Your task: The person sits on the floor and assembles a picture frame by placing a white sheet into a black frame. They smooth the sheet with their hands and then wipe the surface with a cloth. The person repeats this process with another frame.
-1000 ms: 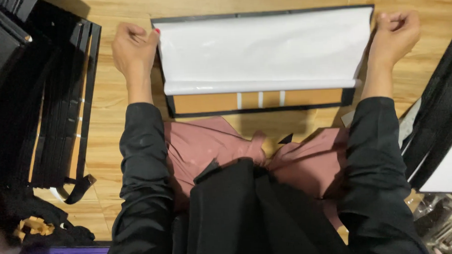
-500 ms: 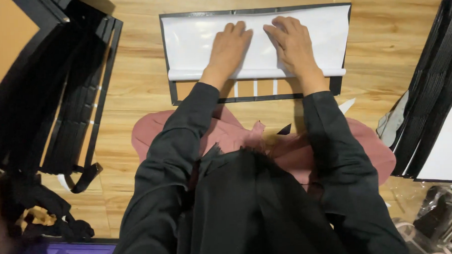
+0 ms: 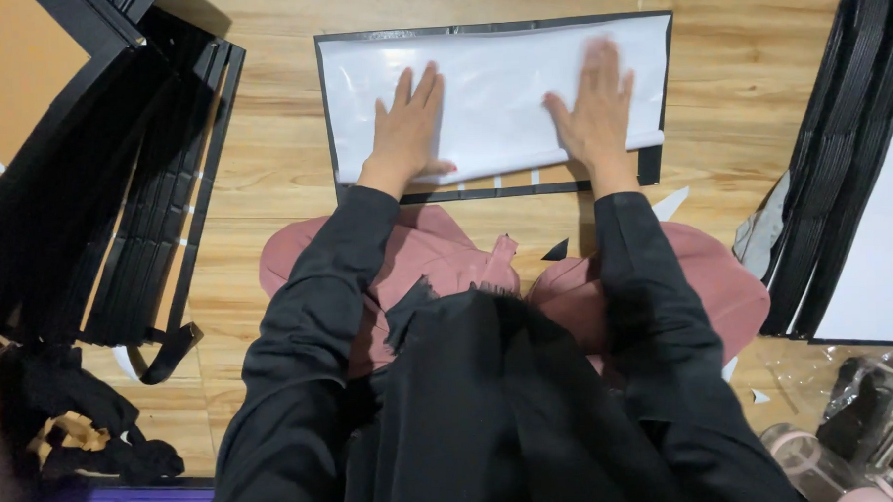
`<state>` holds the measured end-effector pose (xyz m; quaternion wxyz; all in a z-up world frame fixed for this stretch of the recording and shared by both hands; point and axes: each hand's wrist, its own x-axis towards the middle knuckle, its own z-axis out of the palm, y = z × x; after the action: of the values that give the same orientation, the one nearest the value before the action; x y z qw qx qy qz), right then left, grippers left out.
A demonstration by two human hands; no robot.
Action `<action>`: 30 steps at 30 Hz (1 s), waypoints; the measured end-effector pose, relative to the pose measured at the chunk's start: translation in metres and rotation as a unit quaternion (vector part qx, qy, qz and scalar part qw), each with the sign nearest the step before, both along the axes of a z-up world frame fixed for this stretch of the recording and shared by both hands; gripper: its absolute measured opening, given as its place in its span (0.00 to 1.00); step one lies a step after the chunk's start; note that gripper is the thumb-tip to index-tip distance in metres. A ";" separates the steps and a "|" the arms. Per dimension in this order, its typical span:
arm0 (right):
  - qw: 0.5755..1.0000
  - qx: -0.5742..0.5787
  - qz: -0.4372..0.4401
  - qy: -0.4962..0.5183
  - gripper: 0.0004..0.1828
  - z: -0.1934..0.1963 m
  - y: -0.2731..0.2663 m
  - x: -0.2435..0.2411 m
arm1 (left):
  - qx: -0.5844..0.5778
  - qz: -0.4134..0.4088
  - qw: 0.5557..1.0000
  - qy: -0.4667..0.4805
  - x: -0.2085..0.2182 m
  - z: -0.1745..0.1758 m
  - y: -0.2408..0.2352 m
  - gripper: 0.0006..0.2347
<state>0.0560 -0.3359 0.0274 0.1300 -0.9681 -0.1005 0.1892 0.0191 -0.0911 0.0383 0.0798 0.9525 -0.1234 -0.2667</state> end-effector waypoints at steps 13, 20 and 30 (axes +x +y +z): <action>0.985 0.144 -0.028 -0.095 0.48 -0.060 0.053 -0.011 | -0.455 0.118 0.882 -0.030 0.016 -0.027 -0.031 0.23; 0.993 0.036 -0.090 -0.066 0.43 -0.059 0.040 -0.009 | -0.090 -0.120 0.973 -0.178 0.013 -0.038 -0.023 0.25; 0.973 -0.017 -0.209 -0.100 0.40 -0.061 -0.009 -0.011 | -0.046 0.001 0.981 -0.187 0.000 -0.036 0.017 0.30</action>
<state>0.0450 -0.3452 -0.0333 0.1393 -0.9837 0.0953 0.0621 0.0190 -0.0742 0.0027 0.0994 0.9809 -0.1478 -0.0782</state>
